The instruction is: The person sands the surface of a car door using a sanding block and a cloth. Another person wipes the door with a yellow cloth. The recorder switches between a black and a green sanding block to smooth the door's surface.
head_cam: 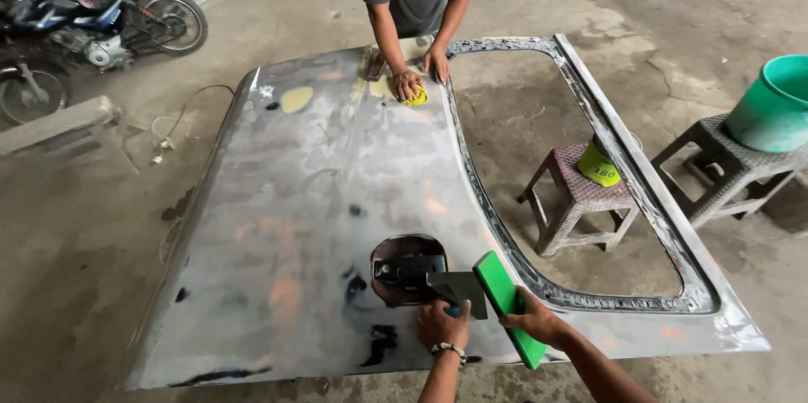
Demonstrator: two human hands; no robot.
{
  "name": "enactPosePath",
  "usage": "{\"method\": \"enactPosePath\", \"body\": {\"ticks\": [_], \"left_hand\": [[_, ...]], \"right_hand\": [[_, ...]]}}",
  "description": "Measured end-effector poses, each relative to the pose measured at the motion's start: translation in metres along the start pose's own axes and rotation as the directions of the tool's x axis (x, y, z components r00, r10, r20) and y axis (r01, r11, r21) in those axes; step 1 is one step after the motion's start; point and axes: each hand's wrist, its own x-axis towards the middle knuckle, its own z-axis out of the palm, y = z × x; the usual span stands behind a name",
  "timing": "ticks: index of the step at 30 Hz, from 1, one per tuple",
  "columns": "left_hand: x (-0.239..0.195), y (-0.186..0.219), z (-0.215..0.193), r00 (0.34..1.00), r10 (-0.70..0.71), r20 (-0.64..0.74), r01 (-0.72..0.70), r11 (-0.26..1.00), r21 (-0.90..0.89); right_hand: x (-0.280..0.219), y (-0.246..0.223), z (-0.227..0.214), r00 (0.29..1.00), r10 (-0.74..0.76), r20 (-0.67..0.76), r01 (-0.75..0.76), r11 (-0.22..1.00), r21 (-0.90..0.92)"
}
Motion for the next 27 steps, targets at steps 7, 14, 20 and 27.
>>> {"method": "enactPosePath", "body": {"ticks": [7,14,20,27], "left_hand": [[-0.004,0.031,-0.029,0.996,-0.075,-0.039,0.077,0.996,0.045],[0.033,0.019,0.059,0.931,0.061,-0.360,-0.140,0.970,-0.197],[0.025,0.041,0.070,0.971,0.100,-0.216,-0.236,0.510,-0.827],[0.001,0.055,0.071,0.956,0.224,0.190,0.199,-0.019,-0.980]], "right_hand": [[0.017,0.058,-0.016,0.988,-0.059,-0.139,0.033,0.982,-0.187],[0.026,0.081,-0.027,0.973,-0.151,-0.174,0.130,0.983,-0.129],[0.025,0.073,-0.025,0.986,-0.030,-0.163,0.070,0.967,0.246],[0.034,0.043,-0.018,0.999,-0.035,0.037,0.000,0.726,0.688]]}}
